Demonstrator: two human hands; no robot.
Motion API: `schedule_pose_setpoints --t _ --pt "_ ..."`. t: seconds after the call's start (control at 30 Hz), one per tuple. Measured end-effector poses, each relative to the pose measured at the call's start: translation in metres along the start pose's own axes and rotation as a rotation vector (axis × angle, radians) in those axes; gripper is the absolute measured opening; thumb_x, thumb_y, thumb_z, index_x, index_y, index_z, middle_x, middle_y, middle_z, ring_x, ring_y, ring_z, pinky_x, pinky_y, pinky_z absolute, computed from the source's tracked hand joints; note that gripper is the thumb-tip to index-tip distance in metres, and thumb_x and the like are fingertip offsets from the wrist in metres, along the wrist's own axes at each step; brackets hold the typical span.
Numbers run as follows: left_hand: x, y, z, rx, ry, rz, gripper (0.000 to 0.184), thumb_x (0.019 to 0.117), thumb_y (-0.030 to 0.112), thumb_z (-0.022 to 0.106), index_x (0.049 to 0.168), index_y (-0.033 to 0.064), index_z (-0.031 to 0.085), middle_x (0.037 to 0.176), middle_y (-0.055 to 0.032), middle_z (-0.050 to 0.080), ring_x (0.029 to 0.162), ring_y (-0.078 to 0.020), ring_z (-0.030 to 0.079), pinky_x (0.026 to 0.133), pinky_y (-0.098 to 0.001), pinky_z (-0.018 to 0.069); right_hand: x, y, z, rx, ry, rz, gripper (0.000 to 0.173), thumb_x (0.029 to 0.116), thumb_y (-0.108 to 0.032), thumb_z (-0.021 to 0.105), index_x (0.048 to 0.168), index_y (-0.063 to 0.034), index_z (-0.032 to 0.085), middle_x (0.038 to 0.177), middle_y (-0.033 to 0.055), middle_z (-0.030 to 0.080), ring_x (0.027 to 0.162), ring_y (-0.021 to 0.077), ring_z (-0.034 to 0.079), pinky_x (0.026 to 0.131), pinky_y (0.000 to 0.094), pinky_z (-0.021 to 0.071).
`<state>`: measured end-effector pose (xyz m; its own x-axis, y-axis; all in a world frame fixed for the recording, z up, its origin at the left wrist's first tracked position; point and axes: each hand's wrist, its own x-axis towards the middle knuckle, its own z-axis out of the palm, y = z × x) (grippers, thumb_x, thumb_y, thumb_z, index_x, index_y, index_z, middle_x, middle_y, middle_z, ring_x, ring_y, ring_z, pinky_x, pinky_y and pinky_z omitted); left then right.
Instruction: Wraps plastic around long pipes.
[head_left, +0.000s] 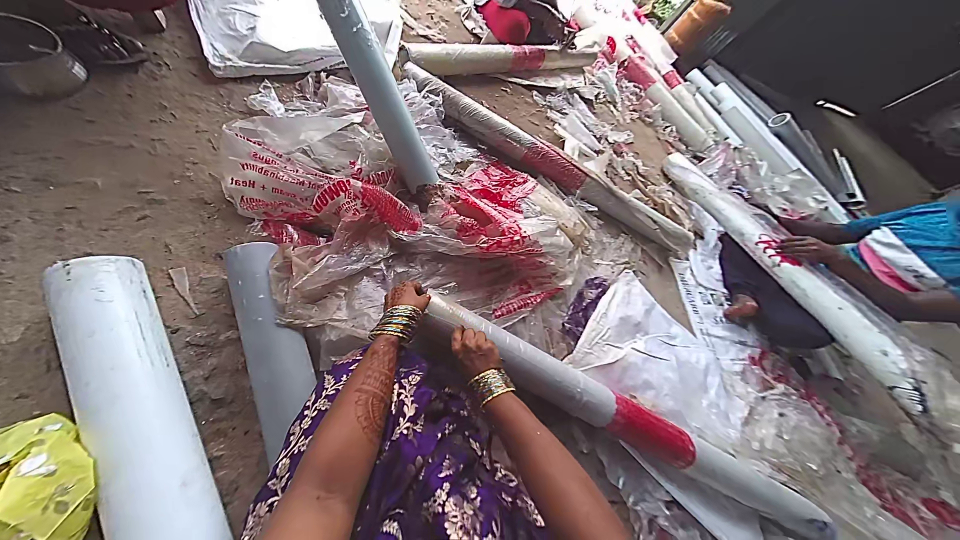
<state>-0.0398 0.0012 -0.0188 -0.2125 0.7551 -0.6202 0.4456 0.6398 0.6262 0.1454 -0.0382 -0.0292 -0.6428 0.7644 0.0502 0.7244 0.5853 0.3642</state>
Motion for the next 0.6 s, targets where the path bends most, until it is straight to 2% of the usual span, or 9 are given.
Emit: schedule_pose_setpoints --t 0.1,0.2,0.23,0.3,0.37,0.47,0.6 --pt "0.0 -0.001 0.001 -0.003 0.012 0.003 0.036 0.1037 0.026 0.06 0.128 0.0009 0.068 0.139 -0.0235 0.062 0.137 -0.0378 0.052 0.117 -0.0572 0.0335 -0.014 0.017 0.004 -0.034 0.013 0.005 0.025 0.0939 0.003 0.057 0.111 0.0059 0.075 0.078 0.0193 0.072 0.07 0.0336 0.073 0.055 0.0408 0.0548" --pt "0.0 -0.002 0.004 -0.016 0.035 0.012 0.035 0.1036 0.026 0.06 0.126 0.0006 0.069 0.137 -0.0237 0.063 0.136 -0.0393 0.053 0.116 -0.0587 0.0337 -0.033 0.042 0.017 -0.089 0.081 0.046 0.022 0.0915 0.003 0.058 0.104 0.0057 0.077 0.072 0.0179 0.07 0.063 0.0323 0.072 0.05 0.04 0.0533" --pt "0.0 -0.002 0.005 -0.014 0.036 0.013 0.035 0.1036 0.025 0.06 0.127 0.0004 0.069 0.137 -0.0238 0.063 0.136 -0.0394 0.053 0.116 -0.0588 0.0334 -0.041 0.053 0.018 -0.085 0.012 0.077 0.023 0.0931 0.003 0.057 0.106 0.0068 0.076 0.075 0.0196 0.071 0.066 0.0341 0.073 0.052 0.0415 0.0543" --pt "0.0 -0.001 0.005 0.002 0.033 0.01 0.035 0.1035 0.025 0.06 0.127 0.0005 0.069 0.138 -0.0241 0.063 0.137 -0.0394 0.053 0.117 -0.0591 0.0329 -0.053 0.08 0.008 -0.019 -0.333 0.175 0.031 0.0997 0.004 0.047 0.123 0.0106 0.066 0.095 0.0268 0.073 0.089 0.0424 0.074 0.069 0.0497 0.0574" --pt "0.0 -0.001 0.005 0.015 0.038 0.007 0.034 0.103 0.025 0.061 0.126 0.0007 0.069 0.138 -0.0241 0.063 0.137 -0.0395 0.053 0.117 -0.0588 0.0329 -0.065 0.113 0.007 0.015 -0.579 0.264 0.034 0.1021 0.004 0.043 0.131 0.0117 0.059 0.11 0.0307 0.07 0.104 0.0468 0.07 0.08 0.0543 0.0564" --pt "0.001 0.001 0.007 0.038 0.038 0.009 0.034 0.1027 0.024 0.062 0.126 0.0003 0.069 0.138 -0.0248 0.062 0.137 -0.0405 0.053 0.116 -0.0597 0.0328 -0.09 0.151 0.007 0.025 -0.751 0.343 0.036 0.1042 0.003 0.041 0.137 0.0093 0.054 0.121 0.0313 0.066 0.115 0.0478 0.065 0.088 0.0568 0.0537" --pt "-0.001 0.003 0.007 0.066 0.041 -0.01 0.035 0.1034 0.024 0.06 0.127 -0.0001 0.068 0.139 -0.0259 0.061 0.137 -0.041 0.052 0.116 -0.0601 0.0328 -0.09 0.165 0.0 0.104 -0.85 0.457 0.038 0.1058 -0.001 0.041 0.14 0.001 0.055 0.131 0.028 0.064 0.124 0.0464 0.061 0.093 0.0584 0.051"
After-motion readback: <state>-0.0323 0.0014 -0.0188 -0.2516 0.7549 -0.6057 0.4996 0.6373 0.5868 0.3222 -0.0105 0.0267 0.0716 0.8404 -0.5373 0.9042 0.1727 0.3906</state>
